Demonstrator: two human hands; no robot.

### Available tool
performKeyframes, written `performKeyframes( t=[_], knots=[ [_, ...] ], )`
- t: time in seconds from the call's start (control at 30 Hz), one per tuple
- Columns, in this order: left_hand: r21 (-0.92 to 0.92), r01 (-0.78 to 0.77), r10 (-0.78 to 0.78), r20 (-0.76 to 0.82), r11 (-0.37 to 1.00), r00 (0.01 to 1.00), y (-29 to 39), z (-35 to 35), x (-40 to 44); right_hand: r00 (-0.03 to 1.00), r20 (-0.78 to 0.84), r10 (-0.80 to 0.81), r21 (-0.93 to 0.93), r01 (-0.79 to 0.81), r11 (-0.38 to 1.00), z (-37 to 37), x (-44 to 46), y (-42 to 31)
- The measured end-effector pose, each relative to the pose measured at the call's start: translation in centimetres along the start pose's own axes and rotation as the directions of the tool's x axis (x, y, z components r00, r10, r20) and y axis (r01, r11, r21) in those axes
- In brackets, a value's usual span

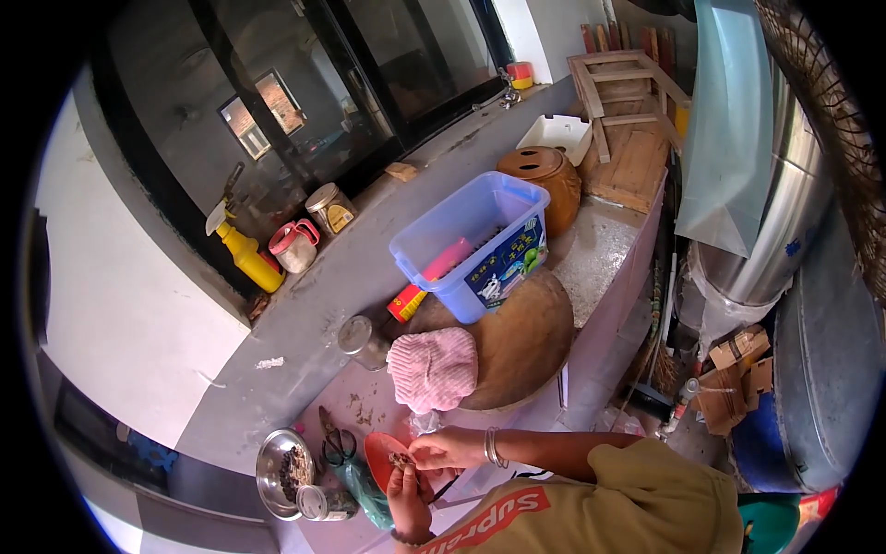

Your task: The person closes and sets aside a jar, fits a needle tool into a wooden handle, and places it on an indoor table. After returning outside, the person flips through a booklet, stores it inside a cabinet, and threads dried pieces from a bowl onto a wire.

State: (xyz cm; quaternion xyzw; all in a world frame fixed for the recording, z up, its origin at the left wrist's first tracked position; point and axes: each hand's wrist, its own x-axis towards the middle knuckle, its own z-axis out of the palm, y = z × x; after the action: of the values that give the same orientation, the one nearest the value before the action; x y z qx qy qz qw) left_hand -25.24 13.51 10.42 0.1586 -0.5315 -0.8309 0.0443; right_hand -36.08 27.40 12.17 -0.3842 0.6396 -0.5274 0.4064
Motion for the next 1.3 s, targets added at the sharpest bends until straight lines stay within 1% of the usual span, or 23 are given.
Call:
performKeyframes(
  t=[0.07,0.1,0.13,0.17,0.2,0.27,0.3,0.33,0.4,0.5,0.6,0.67,0.73,0.9,0.97,1.0,1.07,1.1,1.13,1.2,1.23,1.27,1.3],
  knots=[
    [0.305,-0.079,0.101,-0.058,0.949,0.993,-0.4,-0.5,0.3,0.998,-0.050,-0.044,0.005,0.044,0.999,0.1,-0.1,0.1],
    [0.304,-0.078,0.100,-0.059,0.950,0.993,-0.7,-0.7,0.7,0.998,-0.049,-0.043,0.005,0.043,0.999,0.2,-0.1,0.2],
    [0.678,-0.282,0.402,-0.022,0.679,0.915,-1.1,-0.8,1.1,0.997,-0.053,-0.049,-0.030,0.048,0.998,0.3,-0.1,0.2],
    [0.905,-0.354,0.626,0.139,0.234,0.768,-1.4,-0.9,1.2,0.997,-0.056,-0.056,-0.064,0.052,0.997,0.5,0.0,0.3],
    [0.906,-0.351,0.626,0.134,0.237,0.769,-1.2,-0.6,1.0,0.997,-0.052,-0.054,-0.064,0.050,0.997,0.7,0.2,0.7],
    [0.978,-0.208,0.536,0.183,-0.014,0.824,-0.7,0.2,0.5,0.946,-0.122,-0.299,-0.277,0.257,0.926,1.0,0.6,1.9],
    [0.953,-0.292,0.610,0.277,-0.077,0.743,-0.8,0.1,0.9,0.947,-0.120,-0.297,-0.276,0.255,0.927,1.0,0.5,1.8],
    [0.954,-0.290,0.610,0.273,-0.074,0.744,-0.9,0.2,0.8,0.952,-0.148,-0.269,-0.317,0.212,0.924,0.9,0.3,1.5],
    [0.943,-0.292,0.566,0.330,-0.160,0.755,-0.9,0.3,0.7,0.956,-0.170,-0.239,-0.356,0.167,0.919,0.7,0.0,0.7],
    [0.944,-0.287,0.533,0.330,-0.164,0.779,-1.7,0.1,0.6,0.956,-0.221,-0.192,-0.462,0.071,0.884,0.6,-0.1,0.0],
    [0.959,-0.235,0.471,0.283,-0.159,0.835,-1.7,0.4,0.1,0.956,-0.202,-0.215,-0.512,0.084,0.855,0.6,0.4,1.1],
    [0.951,-0.310,0.476,0.274,-0.003,0.836,-2.1,-0.1,0.3,0.960,-0.179,-0.213,-0.495,0.099,0.863,0.5,0.1,0.7],
    [0.953,-0.303,0.467,0.262,0.013,0.845,-2.3,-0.4,0.2,0.966,-0.156,-0.207,-0.477,0.110,0.872,0.6,0.1,0.7],
    [0.962,-0.256,0.426,0.192,0.097,0.884,-2.4,-0.1,0.0,0.929,-0.169,-0.328,-0.497,0.207,0.843,0.8,0.8,1.6],
    [0.941,-0.299,0.397,0.217,0.158,0.892,-2.3,-0.3,0.0,0.931,-0.176,-0.321,-0.522,0.188,0.832,0.4,1.0,1.5],
    [0.944,-0.285,0.406,0.197,0.168,0.893,-1.9,0.1,-0.2,0.932,-0.179,-0.316,-0.546,0.173,0.820,0.2,1.2,1.4],
    [0.870,-0.360,0.507,0.154,0.338,0.848,-0.7,0.9,-0.8,0.909,-0.212,-0.359,-0.516,0.208,0.831,-0.8,1.4,0.6],
    [0.883,-0.403,0.573,0.205,0.242,0.793,-1.0,0.0,-0.4,0.923,-0.231,-0.309,-0.485,0.167,0.858,-1.5,1.2,-0.7],
    [0.869,-0.401,0.593,0.166,0.290,0.788,-0.5,0.0,-0.8,0.934,-0.249,-0.257,-0.456,0.121,0.882,-2.3,1.1,-2.0],
    [0.861,-0.401,0.641,0.119,0.314,0.758,-1.3,-1.7,-0.7,0.900,-0.294,-0.323,-0.454,0.166,0.875,-4.4,1.9,-2.3],
    [0.893,-0.360,0.637,0.115,0.269,0.762,-1.5,-2.5,-1.1,0.907,-0.303,-0.293,-0.441,0.140,0.887,-5.6,2.3,-3.3],
    [0.895,-0.330,0.606,0.088,0.300,0.790,-1.5,-3.0,-1.5,0.912,-0.316,-0.263,-0.427,0.111,0.897,-7.0,2.7,-4.4],
    [0.899,-0.312,0.595,0.073,0.309,0.800,-2.1,-3.9,-1.7,0.885,-0.338,-0.321,-0.514,0.112,0.851,-8.3,3.2,-5.5]
  ],
)
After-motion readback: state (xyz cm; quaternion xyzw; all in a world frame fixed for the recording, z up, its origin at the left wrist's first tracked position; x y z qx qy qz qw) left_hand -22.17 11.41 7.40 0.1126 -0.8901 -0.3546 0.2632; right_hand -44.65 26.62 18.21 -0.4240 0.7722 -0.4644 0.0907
